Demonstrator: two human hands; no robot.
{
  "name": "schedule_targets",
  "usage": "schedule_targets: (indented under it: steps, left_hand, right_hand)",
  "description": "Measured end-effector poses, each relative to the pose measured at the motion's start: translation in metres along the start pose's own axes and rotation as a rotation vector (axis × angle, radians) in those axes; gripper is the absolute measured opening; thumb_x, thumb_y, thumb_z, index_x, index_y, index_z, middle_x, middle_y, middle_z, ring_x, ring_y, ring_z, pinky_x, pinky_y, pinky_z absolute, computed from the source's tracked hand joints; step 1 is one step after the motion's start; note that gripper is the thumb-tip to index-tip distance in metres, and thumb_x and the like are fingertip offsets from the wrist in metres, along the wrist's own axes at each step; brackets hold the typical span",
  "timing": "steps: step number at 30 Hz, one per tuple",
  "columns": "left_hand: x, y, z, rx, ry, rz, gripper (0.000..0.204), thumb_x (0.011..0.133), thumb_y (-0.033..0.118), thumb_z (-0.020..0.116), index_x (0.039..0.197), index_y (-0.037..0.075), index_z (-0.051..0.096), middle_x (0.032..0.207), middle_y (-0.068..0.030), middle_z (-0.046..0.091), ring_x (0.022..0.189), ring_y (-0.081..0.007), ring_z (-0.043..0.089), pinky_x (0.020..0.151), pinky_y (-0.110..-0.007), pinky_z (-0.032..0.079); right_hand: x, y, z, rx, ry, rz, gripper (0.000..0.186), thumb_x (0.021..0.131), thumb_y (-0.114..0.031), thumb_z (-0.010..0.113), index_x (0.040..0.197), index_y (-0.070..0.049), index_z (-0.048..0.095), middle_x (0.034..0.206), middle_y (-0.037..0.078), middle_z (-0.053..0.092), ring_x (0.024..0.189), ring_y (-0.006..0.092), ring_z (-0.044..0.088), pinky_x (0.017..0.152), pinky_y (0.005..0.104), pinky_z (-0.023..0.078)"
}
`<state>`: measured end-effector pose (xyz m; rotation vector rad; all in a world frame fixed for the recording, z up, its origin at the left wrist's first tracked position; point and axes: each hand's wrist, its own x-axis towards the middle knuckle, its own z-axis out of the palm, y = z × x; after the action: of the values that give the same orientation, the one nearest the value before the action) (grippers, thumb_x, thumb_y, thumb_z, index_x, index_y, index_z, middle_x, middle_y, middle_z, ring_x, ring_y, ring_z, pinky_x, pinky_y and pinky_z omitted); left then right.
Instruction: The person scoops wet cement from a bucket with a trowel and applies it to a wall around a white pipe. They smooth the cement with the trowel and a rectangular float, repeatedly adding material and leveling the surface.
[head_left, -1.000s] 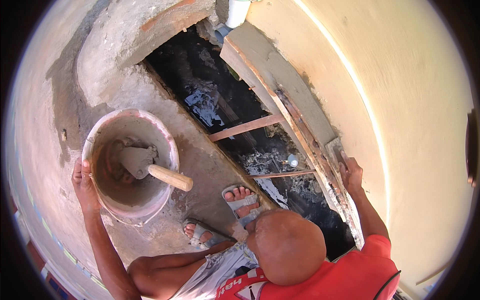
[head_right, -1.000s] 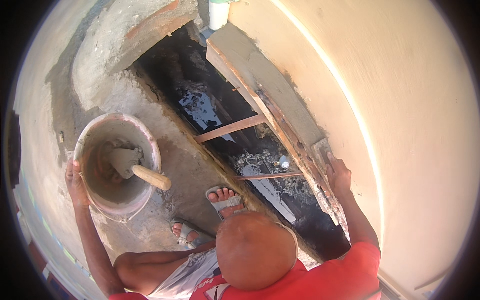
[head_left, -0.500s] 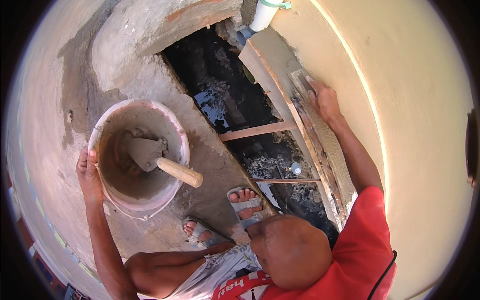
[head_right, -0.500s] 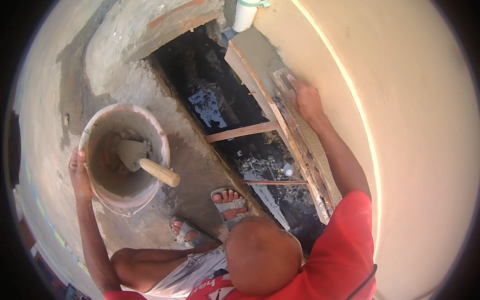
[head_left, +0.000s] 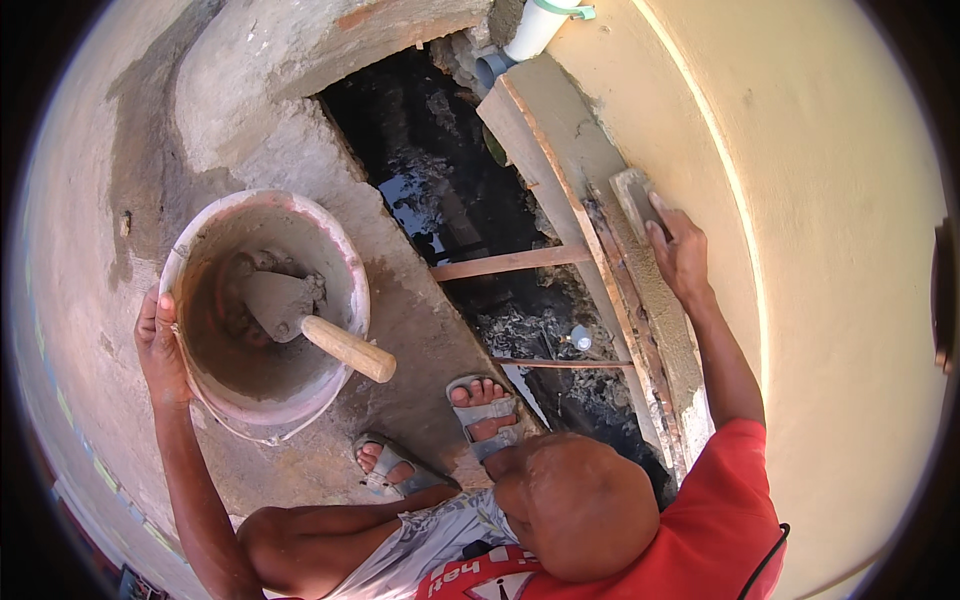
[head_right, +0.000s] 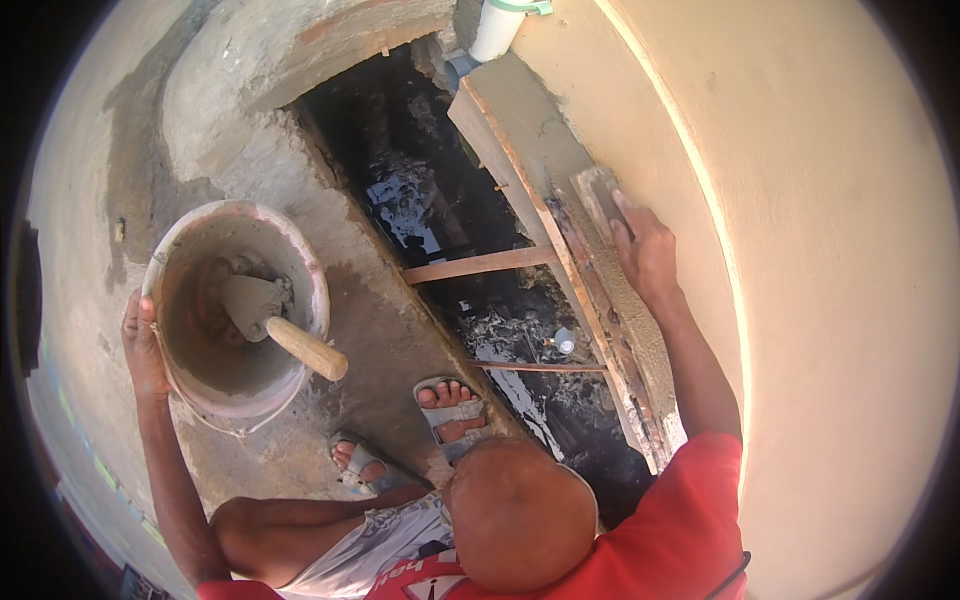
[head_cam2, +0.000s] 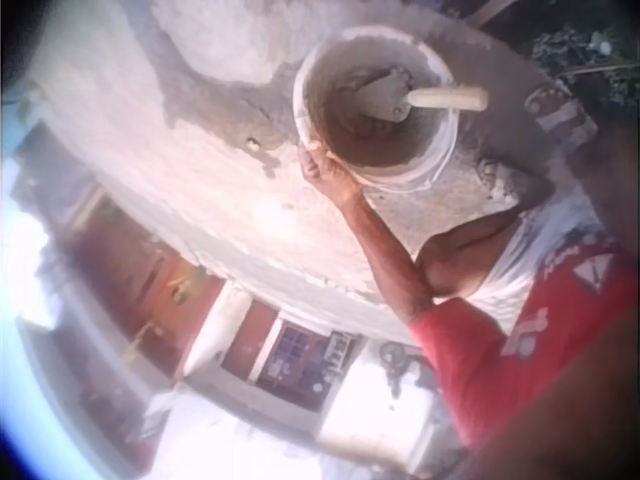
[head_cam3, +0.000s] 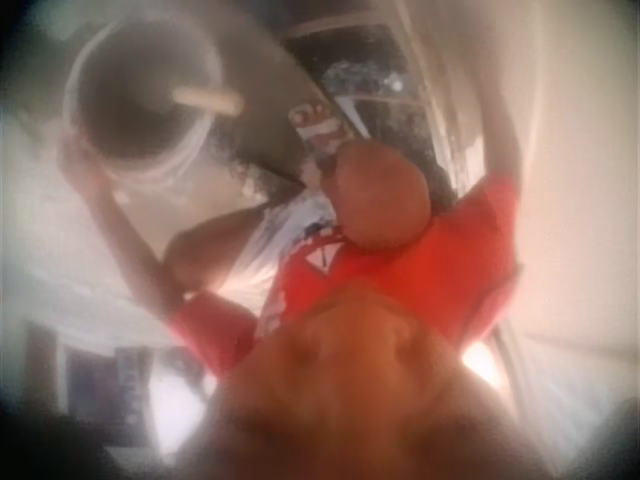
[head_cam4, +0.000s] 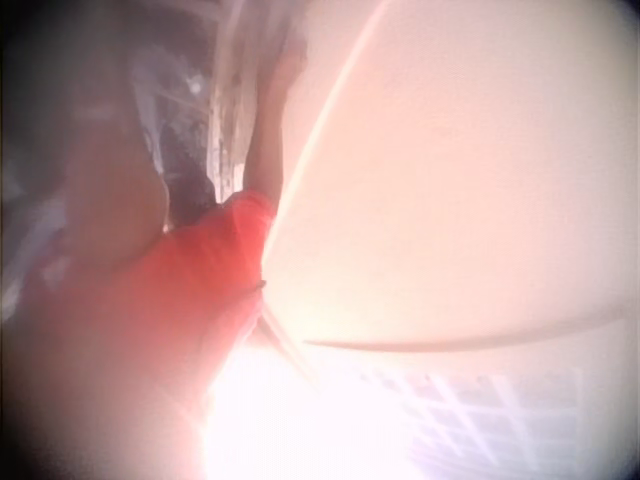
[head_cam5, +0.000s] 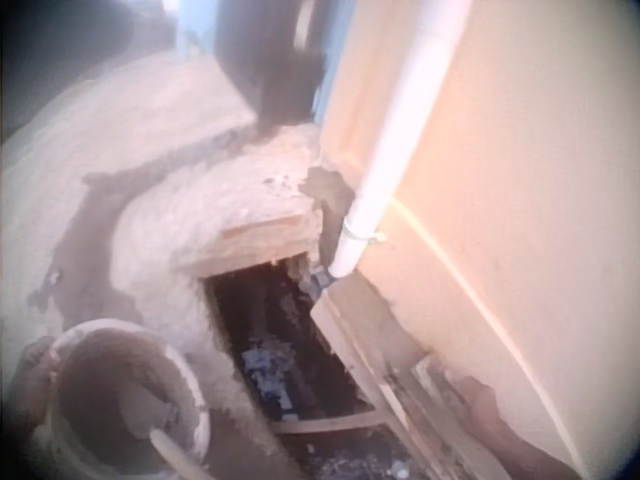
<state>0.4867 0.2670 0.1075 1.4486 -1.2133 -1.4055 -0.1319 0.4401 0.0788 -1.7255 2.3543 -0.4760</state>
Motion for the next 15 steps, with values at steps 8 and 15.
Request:
schedule_targets:
  steps: [8, 15]
  left_hand:
    - [-0.008, 0.007, 0.016, 0.107, 0.058, 0.018, 0.045, 0.094, 0.039, 0.065, 0.121, 0.002, 0.063, 0.107, -0.0052, 0.068, 0.095, -0.0129, 0.062, 0.085, -0.029, 0.051]
    - [-0.004, 0.011, 0.013, 0.142, 0.032, 0.022, 0.043, 0.096, 0.038, 0.063, 0.121, 0.002, 0.063, 0.108, -0.0055, 0.068, 0.096, -0.0126, 0.061, 0.087, -0.028, 0.050]
  right_hand:
    - [0.094, -0.009, 0.043, -0.100, -0.025, -0.120, 0.041, 0.083, -0.005, 0.062, 0.124, -0.004, 0.064, 0.102, 0.028, 0.066, 0.092, 0.0430, 0.064, 0.086, 0.0460, 0.051]
    - [0.015, 0.010, 0.025, -0.053, -0.055, -0.026, 0.041, 0.085, -0.003, 0.062, 0.126, -0.006, 0.062, 0.097, 0.026, 0.065, 0.090, 0.0432, 0.064, 0.082, 0.0460, 0.051]
